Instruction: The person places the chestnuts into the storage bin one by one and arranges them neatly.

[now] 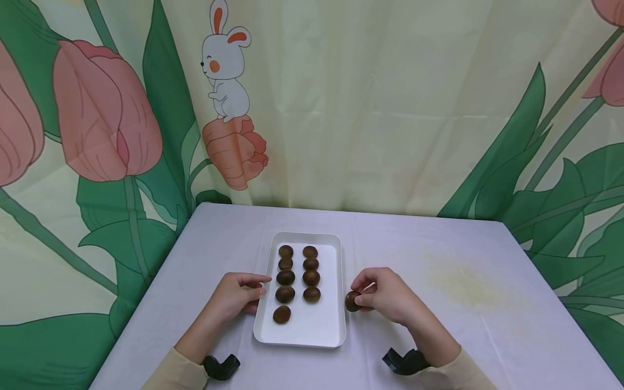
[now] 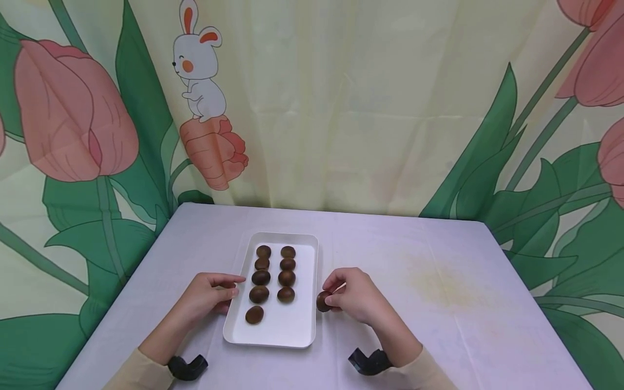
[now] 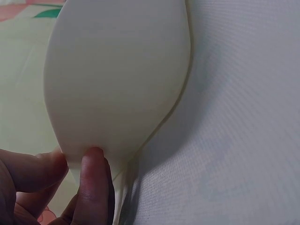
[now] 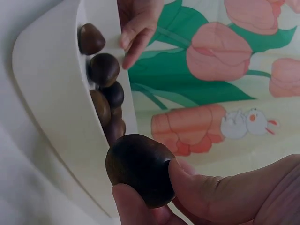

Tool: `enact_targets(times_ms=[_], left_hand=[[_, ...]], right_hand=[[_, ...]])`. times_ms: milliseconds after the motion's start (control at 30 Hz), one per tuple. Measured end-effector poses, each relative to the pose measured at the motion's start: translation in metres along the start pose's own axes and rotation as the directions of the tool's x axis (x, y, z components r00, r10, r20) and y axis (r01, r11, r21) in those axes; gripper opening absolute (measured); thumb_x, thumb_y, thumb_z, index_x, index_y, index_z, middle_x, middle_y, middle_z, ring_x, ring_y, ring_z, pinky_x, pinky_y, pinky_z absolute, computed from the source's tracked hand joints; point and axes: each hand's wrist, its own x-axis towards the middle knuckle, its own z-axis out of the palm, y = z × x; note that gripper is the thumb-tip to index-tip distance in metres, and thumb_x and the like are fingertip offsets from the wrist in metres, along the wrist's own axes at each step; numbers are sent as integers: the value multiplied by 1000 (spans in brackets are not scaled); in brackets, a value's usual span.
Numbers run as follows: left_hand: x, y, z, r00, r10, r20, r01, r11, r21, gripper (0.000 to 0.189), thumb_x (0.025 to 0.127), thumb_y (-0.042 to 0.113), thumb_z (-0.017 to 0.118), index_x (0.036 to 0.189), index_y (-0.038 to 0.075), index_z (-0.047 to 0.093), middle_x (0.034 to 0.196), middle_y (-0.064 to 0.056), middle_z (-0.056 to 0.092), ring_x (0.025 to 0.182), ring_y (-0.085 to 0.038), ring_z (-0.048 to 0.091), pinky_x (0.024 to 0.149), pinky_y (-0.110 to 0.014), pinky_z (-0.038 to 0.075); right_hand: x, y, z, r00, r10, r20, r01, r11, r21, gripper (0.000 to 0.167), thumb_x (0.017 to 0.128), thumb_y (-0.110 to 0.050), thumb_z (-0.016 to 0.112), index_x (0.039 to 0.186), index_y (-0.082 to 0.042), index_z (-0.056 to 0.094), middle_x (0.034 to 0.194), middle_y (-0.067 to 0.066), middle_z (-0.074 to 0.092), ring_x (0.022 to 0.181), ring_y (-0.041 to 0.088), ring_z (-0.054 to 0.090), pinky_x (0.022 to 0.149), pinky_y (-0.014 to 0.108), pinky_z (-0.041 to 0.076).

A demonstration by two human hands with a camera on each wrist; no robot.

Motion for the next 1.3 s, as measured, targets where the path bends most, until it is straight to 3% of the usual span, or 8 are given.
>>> enact_targets(times_ms=[400, 800, 1300], left_hand=[[-2, 3, -1, 1000, -9, -7, 9, 1000, 11, 28, 93, 1, 80, 120, 7, 82, 105, -15, 75, 75, -19, 75, 64, -37, 67], [-2, 3, -2, 1000, -19, -13, 19, 1000, 12, 30, 93, 0, 80, 121, 6, 82, 106, -16, 75, 75, -19, 75, 64, -36, 67], [-2, 5, -1, 1000, -12, 3, 12, 1000, 15, 30, 93, 0, 80, 122, 6, 82, 106, -16, 76, 75, -19, 75, 64, -37, 68]], right_hand=[[3, -12, 26, 997, -45, 56, 43, 998, 35, 19, 87, 11, 78, 101, -1, 73, 99, 10, 78, 85, 18, 76, 74, 37, 69], [12, -22, 56, 993, -68, 97, 67, 998, 9, 19, 86, 11, 78, 97, -4, 73, 89, 7, 75, 77, 16, 73, 69, 33, 67], [19, -28, 81, 997, -75, 20, 77, 990, -121, 19, 86, 6, 81, 95, -8, 72, 88, 3, 70, 79, 16, 67, 66, 30, 58]])
